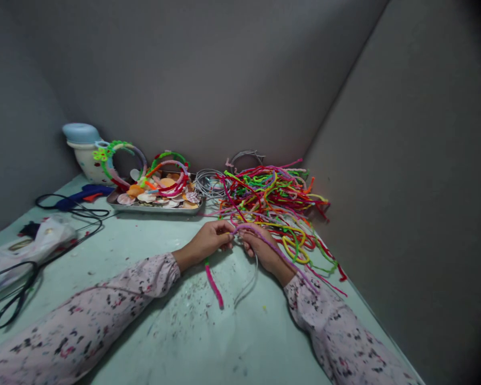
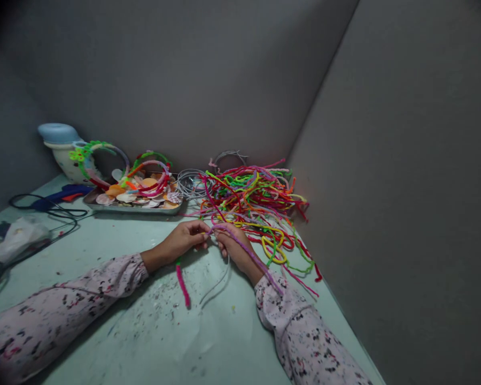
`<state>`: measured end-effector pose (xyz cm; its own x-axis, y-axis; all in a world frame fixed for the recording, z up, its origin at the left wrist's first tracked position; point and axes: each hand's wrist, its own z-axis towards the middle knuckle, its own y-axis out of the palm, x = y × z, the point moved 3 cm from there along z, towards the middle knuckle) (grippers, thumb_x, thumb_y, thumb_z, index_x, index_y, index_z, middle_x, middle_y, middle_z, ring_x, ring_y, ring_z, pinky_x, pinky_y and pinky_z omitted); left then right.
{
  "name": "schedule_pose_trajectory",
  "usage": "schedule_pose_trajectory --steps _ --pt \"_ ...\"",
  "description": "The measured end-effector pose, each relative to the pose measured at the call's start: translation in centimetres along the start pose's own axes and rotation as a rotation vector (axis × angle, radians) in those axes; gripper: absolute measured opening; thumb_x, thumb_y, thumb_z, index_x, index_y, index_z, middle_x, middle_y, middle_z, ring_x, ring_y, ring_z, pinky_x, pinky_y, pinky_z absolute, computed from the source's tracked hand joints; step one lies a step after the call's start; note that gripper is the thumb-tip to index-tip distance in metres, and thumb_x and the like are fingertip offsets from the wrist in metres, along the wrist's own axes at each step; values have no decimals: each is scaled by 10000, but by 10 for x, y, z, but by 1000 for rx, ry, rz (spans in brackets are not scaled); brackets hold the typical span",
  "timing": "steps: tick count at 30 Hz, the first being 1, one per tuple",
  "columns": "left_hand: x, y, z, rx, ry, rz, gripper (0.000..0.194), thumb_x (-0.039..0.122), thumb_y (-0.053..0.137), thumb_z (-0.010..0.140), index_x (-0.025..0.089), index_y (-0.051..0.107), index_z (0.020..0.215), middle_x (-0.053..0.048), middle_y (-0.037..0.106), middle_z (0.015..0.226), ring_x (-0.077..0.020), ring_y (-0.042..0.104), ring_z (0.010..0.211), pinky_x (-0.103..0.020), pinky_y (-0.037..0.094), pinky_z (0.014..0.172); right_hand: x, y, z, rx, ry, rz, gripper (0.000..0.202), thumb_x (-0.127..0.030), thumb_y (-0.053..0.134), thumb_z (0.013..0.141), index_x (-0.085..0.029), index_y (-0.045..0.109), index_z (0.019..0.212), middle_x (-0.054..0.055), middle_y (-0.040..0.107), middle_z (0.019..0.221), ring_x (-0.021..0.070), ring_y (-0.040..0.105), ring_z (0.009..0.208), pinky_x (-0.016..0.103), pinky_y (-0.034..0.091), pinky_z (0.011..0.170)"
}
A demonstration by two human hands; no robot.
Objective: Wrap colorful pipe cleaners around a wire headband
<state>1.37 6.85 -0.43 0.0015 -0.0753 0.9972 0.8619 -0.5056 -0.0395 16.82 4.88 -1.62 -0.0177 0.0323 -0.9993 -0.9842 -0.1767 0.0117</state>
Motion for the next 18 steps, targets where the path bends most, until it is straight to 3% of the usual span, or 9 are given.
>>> schedule_pose_trajectory --steps 11,18 --pt "0 1 -1 -4 19 8 157 252 621 759 137 615 865 5 632 610 -81 526 502 -191 399 506 -10 2 -3 23 92 38 292 -385 639 746 -162 588 928 -69 465 514 60 392 410 157 303 349" --pt "3 0 -3 36 3 67 161 219 613 760 131 656 888 -9 649 616 -81 518 496 -189 394 495 0 -2 3 15 173 127 344 -404 665 711 -178 597 961 -85 462 488 51 371 377 155 268 345"
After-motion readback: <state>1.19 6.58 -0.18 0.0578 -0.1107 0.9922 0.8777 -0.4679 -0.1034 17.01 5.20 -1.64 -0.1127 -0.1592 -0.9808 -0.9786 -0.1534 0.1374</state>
